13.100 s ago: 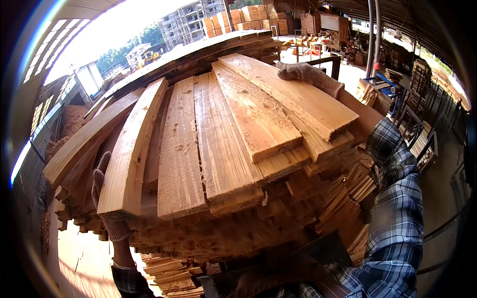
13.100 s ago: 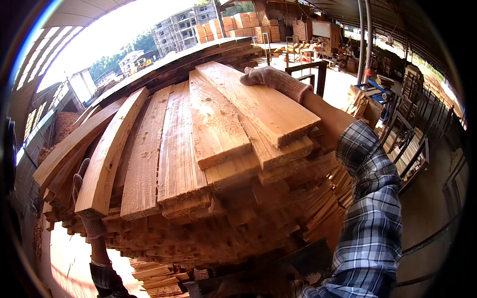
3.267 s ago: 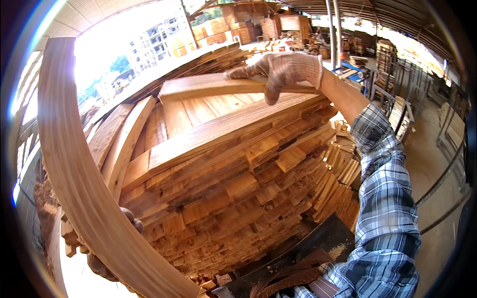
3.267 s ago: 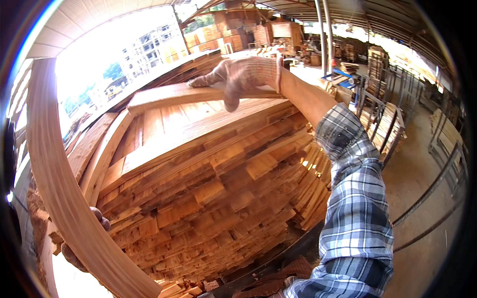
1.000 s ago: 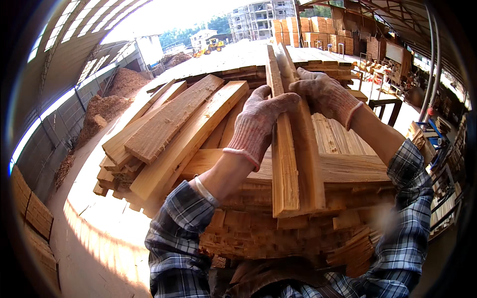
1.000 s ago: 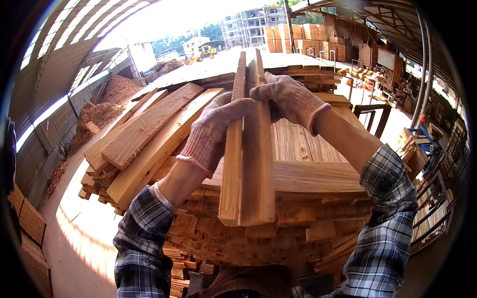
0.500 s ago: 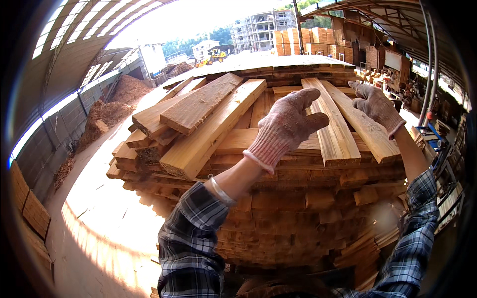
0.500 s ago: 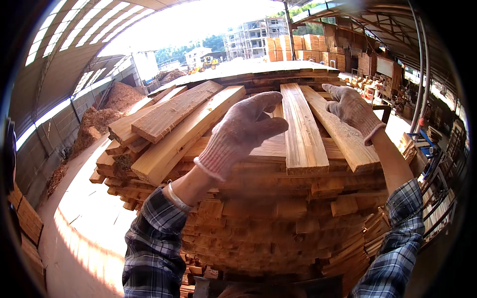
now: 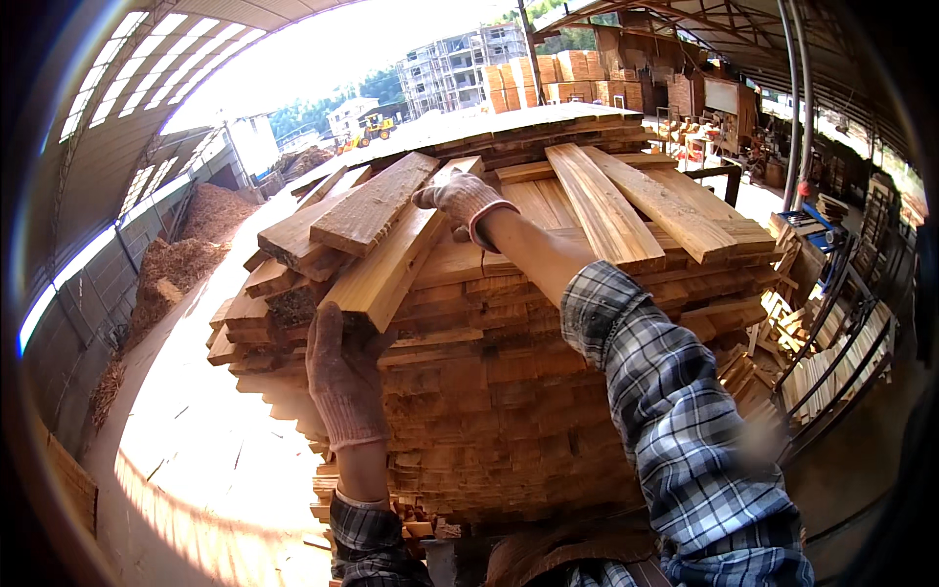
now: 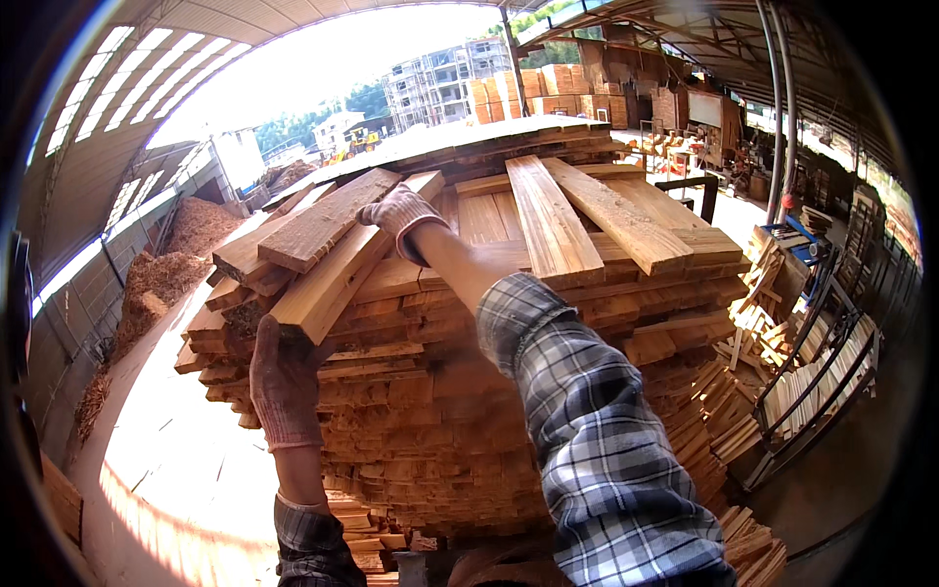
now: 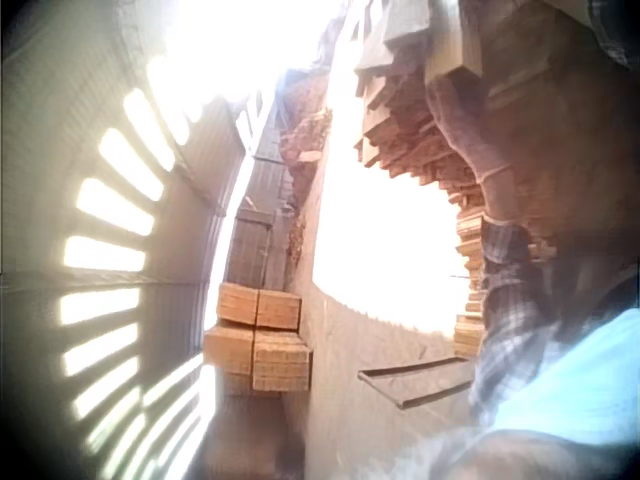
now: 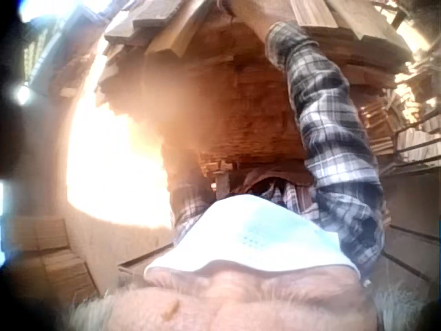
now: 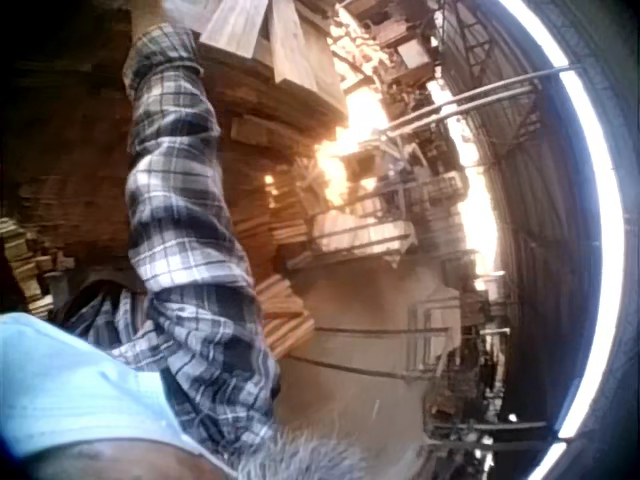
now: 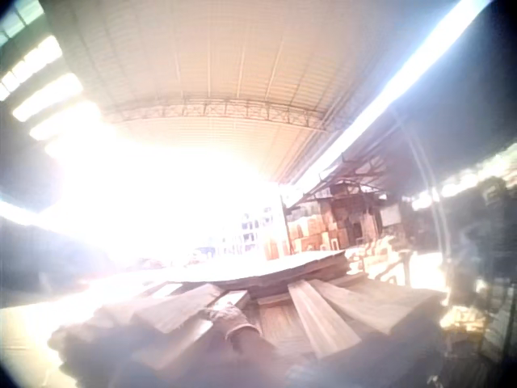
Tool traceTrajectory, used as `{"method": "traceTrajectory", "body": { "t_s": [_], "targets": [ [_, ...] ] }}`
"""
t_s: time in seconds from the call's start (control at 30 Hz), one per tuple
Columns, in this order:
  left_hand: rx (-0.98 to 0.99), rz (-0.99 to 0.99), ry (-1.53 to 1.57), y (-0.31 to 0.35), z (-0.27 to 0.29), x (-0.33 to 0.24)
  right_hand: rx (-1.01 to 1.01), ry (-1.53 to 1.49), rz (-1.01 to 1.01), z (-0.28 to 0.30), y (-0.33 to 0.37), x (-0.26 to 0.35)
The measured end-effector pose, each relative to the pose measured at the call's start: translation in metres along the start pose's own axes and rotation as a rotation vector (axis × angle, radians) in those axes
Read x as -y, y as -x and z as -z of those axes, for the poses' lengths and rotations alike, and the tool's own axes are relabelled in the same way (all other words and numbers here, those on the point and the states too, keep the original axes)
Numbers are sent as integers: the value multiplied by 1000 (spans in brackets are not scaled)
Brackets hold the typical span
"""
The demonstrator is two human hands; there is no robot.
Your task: The person picks up wooden planks from a large pile and stacks them onto a metal rack. They repeatedly lift the planks, align them, and place them in a neat stack within the lumber yard.
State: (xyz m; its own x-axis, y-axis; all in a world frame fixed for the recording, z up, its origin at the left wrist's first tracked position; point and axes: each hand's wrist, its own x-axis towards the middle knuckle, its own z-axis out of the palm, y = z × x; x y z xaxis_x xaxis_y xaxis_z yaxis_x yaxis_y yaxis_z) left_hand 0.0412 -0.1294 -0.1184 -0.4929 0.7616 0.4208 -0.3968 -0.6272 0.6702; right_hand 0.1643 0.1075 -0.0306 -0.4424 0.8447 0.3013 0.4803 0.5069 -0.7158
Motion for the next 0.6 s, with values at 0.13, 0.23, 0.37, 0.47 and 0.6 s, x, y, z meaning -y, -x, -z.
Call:
{"method": "traceTrajectory", "body": {
  "t_s": [0.13,0.23,0.37,0.47,0.6],
  "targets": [
    [163,22,98,14,-47,11,-49,304,-73,0,-39,-16],
    [332,351,333,-4,-49,29,-16,423,-29,39,-27,-39],
    [397,397,377,-30,-99,63,-172,732,143,80,-33,-72],
    [381,340,375,-31,-111,67,-307,605,130,86,24,-36],
    [874,601,89,-40,-83,60,-338,701,136,178,77,-51]
  ]
}}
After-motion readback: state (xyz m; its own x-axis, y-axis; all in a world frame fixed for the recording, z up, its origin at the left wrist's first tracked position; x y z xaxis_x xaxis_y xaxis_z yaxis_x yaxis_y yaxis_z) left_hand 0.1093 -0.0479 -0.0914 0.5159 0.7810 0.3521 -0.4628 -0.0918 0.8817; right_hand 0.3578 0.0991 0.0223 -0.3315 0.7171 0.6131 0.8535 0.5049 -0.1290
